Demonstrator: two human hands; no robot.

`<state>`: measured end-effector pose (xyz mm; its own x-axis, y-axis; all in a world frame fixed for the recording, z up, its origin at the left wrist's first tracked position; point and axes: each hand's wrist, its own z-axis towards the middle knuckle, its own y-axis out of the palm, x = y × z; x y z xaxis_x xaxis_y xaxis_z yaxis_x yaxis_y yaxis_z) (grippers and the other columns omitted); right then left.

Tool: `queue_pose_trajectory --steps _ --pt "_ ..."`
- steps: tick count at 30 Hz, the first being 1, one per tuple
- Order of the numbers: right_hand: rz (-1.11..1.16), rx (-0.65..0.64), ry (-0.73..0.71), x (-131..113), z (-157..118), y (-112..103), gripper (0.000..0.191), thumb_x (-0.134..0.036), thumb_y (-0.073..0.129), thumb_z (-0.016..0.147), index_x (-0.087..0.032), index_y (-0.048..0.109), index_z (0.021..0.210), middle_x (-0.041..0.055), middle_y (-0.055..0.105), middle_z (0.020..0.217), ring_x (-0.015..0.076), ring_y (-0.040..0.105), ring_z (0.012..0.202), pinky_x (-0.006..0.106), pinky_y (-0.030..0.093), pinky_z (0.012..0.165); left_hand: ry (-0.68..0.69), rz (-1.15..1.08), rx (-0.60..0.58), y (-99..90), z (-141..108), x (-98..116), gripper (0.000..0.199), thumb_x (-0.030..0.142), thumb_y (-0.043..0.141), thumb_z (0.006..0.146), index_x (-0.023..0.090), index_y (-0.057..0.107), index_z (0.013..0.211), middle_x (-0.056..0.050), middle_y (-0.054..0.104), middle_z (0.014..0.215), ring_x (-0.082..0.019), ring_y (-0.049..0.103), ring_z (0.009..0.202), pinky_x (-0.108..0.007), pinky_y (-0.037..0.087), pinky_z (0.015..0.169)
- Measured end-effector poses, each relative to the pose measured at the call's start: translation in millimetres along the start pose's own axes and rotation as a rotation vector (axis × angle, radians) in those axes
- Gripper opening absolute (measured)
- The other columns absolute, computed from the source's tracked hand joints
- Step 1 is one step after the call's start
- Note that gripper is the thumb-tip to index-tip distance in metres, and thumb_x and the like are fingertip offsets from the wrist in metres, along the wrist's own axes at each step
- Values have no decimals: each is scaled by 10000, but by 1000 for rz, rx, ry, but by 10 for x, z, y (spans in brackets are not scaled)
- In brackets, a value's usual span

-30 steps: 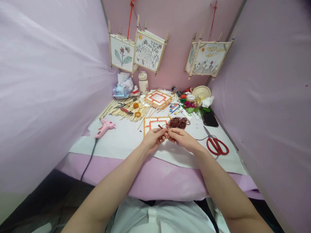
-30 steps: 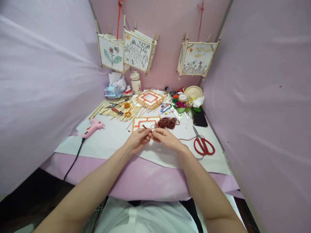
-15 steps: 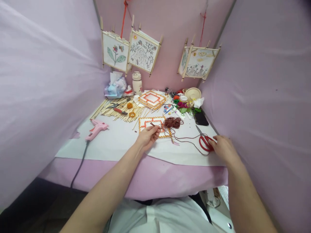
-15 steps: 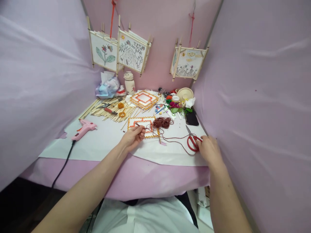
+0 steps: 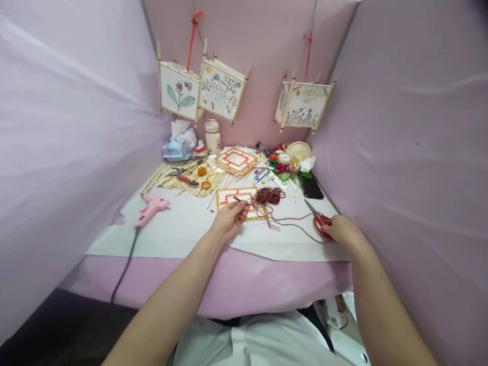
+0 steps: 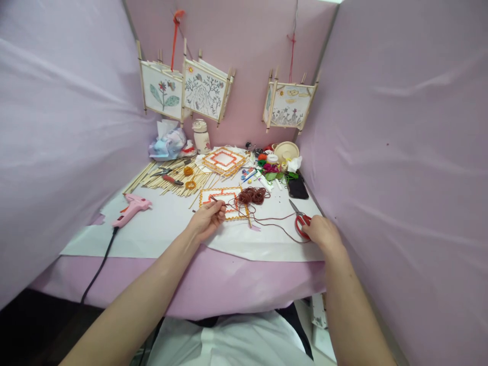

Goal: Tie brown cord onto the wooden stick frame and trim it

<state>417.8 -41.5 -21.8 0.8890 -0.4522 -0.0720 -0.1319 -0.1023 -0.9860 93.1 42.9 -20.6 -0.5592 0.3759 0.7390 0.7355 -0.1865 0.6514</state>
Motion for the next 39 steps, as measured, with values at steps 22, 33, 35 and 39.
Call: queue_pose_trajectory --steps 22,33,35,39 --pt "-227 253 56 -126 -76 -570 180 -174 535 811 -132 658 935 215 654 1015 356 586 994 484 378 814 86 -166 41 -95 54 172 133 132 765 720 98 640 753 -1 608 633 -41 538 518 -129 448 491" --pt "288 388 -1 -462 437 -1281 247 -178 576 744 -163 637 983 132 649 901 292 602 888 436 436 758 207 -291 76 -235 96 374 65 115 670 819 92 636 769 0 596 631 -37 533 510 -126 456 493" --pt "502 353 -41 -525 539 -1271 228 -167 557 745 -161 618 964 92 644 810 219 605 757 339 457 657 207 -292 64 -250 106 376 61 116 671 818 93 637 773 0 595 633 -36 534 512 -123 455 493" --pt "1154 333 -191 -632 689 -1033 236 -117 612 640 -177 568 865 40 628 791 159 586 719 266 468 622 191 -272 40 -268 116 363 62 129 687 807 93 643 783 1 594 631 -37 540 520 -120 455 493"
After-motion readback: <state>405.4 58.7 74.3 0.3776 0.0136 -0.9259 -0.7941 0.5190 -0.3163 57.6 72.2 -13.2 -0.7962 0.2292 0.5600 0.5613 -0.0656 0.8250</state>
